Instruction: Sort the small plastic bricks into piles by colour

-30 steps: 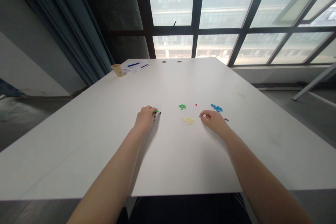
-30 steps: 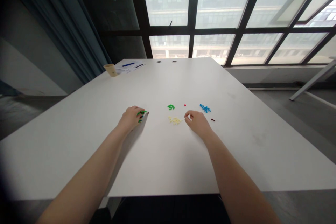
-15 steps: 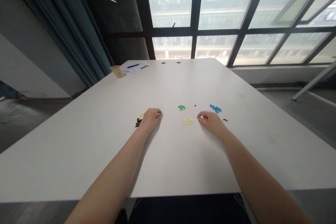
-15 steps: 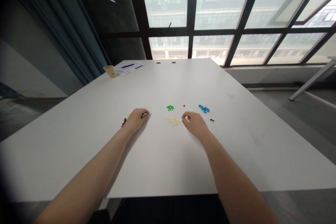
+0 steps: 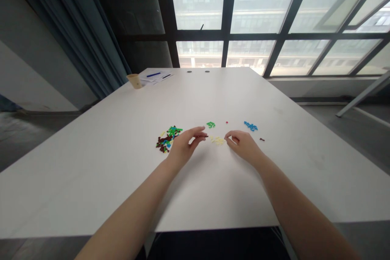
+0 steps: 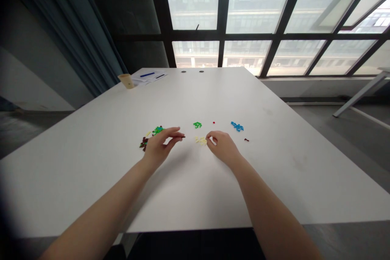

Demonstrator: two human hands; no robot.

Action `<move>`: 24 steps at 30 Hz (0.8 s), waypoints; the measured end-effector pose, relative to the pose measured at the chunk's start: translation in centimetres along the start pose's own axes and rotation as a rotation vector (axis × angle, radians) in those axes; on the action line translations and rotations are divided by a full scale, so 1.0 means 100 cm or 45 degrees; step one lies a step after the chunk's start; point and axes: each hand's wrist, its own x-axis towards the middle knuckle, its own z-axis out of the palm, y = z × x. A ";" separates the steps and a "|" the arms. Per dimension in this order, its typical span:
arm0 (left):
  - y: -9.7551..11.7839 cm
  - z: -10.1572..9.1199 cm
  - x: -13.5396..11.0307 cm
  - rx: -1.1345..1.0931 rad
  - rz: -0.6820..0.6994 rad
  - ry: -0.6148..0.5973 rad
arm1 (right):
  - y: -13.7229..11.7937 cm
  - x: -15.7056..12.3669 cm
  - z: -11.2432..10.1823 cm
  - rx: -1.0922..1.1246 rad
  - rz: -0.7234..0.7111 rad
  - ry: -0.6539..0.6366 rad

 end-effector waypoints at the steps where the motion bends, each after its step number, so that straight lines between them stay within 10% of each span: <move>1: 0.001 0.000 -0.002 0.028 0.035 0.005 | -0.001 0.000 0.001 0.011 -0.019 0.008; 24: 0.010 0.005 -0.004 0.128 0.057 -0.143 | -0.034 -0.013 0.008 0.255 -0.564 0.352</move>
